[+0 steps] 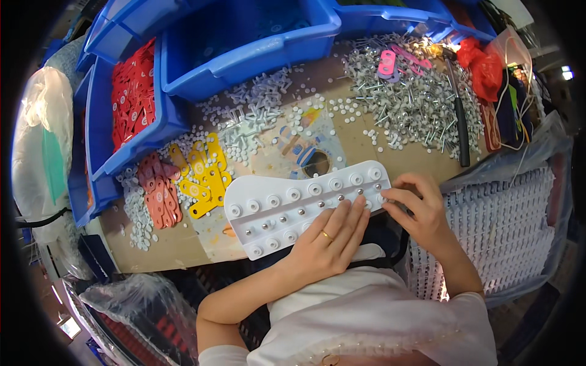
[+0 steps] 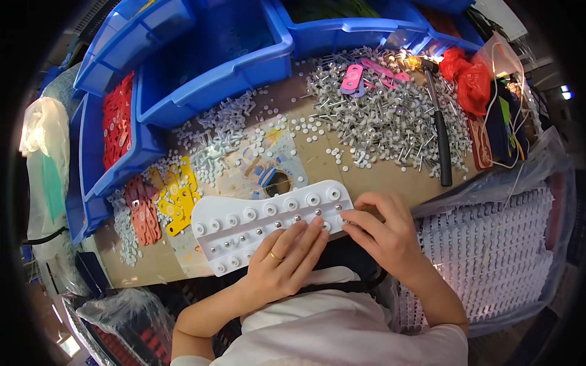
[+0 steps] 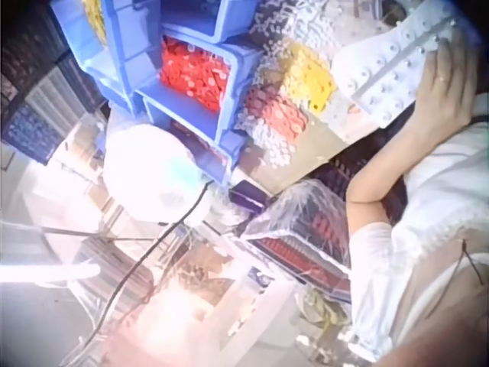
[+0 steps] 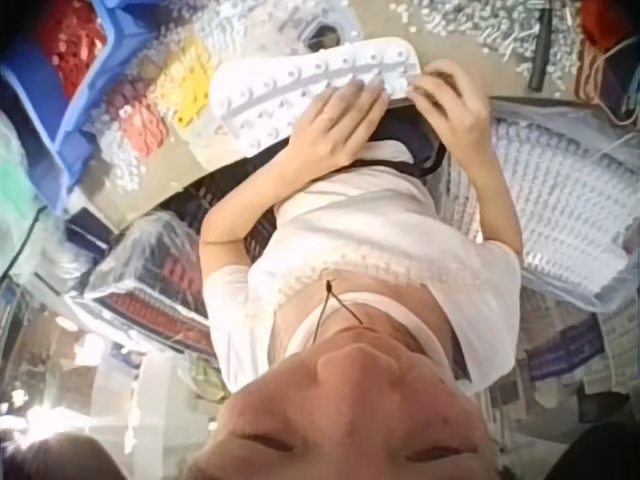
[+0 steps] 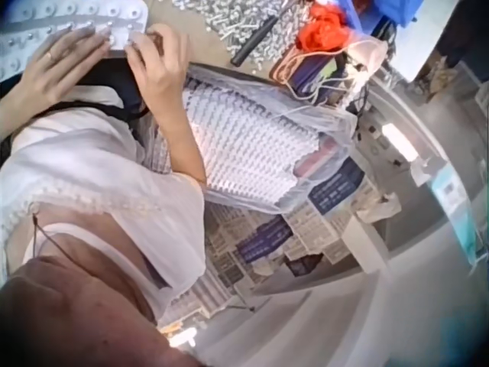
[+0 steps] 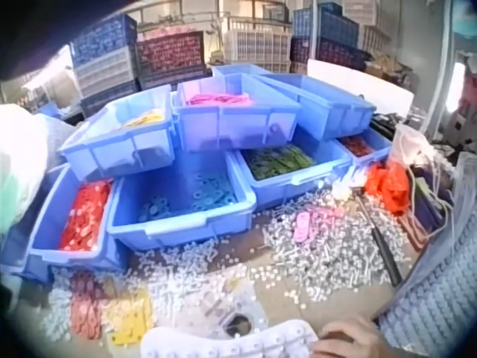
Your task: Assembling toy xylophones by placing metal keys and plastic pegs into a base and securing them with a small mallet.
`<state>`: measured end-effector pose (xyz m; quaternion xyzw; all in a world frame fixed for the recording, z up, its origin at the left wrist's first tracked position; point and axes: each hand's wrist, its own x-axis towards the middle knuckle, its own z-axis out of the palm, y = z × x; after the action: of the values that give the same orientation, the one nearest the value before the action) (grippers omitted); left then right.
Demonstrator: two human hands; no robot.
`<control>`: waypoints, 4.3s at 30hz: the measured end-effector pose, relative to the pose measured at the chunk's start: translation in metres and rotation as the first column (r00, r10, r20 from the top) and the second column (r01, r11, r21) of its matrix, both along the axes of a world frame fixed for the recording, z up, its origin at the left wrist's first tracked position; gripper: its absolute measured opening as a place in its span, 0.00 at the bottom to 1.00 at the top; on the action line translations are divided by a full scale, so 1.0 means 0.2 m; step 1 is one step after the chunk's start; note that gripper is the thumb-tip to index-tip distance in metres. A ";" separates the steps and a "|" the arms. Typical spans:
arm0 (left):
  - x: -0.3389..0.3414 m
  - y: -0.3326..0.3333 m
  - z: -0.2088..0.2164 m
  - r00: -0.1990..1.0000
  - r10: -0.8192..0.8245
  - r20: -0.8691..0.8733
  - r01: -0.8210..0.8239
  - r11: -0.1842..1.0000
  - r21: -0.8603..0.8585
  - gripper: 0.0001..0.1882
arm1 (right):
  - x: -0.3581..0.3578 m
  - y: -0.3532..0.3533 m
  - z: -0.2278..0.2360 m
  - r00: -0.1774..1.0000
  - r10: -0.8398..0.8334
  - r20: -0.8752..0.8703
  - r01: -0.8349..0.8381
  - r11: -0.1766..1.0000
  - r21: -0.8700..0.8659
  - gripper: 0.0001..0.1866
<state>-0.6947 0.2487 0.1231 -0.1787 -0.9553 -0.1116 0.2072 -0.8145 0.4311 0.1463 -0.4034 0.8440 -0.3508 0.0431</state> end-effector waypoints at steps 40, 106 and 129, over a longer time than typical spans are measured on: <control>0.41 -1.32 0.40 0.347 0.918 -0.194 -0.878 0.390 0.276 0.07 | -0.34 -0.93 0.05 0.669 0.683 -0.292 -0.617 0.730 0.294 0.20; 0.53 -0.46 0.16 0.847 0.527 0.074 -0.531 0.828 0.180 0.18 | 0.33 -0.58 0.04 0.804 0.551 -0.224 -0.566 0.825 0.001 0.22; 0.51 -0.29 0.09 0.888 0.455 0.067 -0.459 0.867 0.193 0.14 | 0.34 -0.55 0.00 0.788 0.537 -0.301 -0.538 0.838 0.089 0.18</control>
<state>-0.5928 0.1912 0.1406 0.0756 -0.9559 -0.1580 0.2357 -0.7473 0.3207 0.1467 -0.6770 0.6900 -0.2560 0.0061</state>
